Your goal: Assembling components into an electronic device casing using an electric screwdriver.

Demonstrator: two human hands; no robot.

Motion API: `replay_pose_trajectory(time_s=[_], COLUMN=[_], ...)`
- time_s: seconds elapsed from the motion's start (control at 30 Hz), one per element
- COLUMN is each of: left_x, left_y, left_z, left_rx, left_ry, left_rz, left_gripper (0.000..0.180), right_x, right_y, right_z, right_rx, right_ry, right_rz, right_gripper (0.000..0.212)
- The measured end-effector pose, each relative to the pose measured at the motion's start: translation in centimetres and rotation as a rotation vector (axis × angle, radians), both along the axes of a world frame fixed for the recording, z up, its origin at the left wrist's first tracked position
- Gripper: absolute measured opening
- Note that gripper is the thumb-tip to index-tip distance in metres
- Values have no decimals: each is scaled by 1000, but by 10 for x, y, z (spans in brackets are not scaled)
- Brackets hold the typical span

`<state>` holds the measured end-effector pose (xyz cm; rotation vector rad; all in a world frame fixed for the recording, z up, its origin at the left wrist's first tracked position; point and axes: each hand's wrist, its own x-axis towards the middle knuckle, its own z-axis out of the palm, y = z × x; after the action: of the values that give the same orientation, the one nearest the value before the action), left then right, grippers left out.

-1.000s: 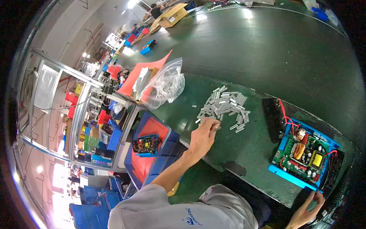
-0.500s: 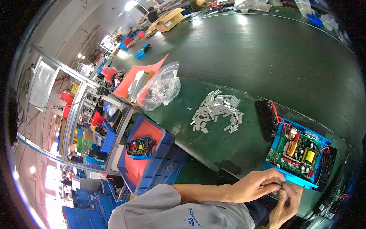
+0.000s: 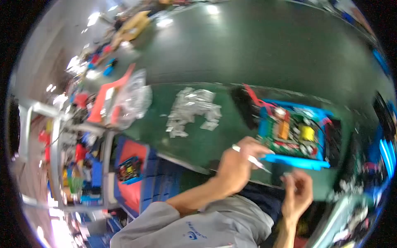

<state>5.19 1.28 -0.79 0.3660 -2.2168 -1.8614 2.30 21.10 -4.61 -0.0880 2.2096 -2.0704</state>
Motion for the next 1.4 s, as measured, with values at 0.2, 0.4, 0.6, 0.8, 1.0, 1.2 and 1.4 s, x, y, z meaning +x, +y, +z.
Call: replay_pose_trajectory(time_s=[0.2, 0.4, 0.6, 0.8, 1.0, 1.2, 1.4], left_x=[-5, -14, -16, -18, -29, -53, -61], left_y=[-11, 6, 13, 15, -1, 9, 19], left_z=[5, 1, 0, 3, -13, -24, -30], left_rx=[455, 580, 434, 319, -214, -396, -495], left_ry=[-23, -41, -89, -158, 163, 386, 367], left_rz=[-55, -167, -162, -167, -98, -163, -189], left_gripper=[45, 30, 25, 21, 14, 14, 14], right_x=[-7, -12, -12, -11, -53, -73, 0], right_y=[-5, 4, 7, 13, 90, 110, 113], right_z=[9, 10, 10, 7, 4, 0, 3], right_rx=[-28, -63, -77, 43, 1002, 1008, 817], right_ry=[-77, -24, -2, 17, 634, 384, 131], right_rz=[27, 48, 46, 43, -524, -445, -359], right_gripper=[12, 17, 16, 15, 32, 56, 61])
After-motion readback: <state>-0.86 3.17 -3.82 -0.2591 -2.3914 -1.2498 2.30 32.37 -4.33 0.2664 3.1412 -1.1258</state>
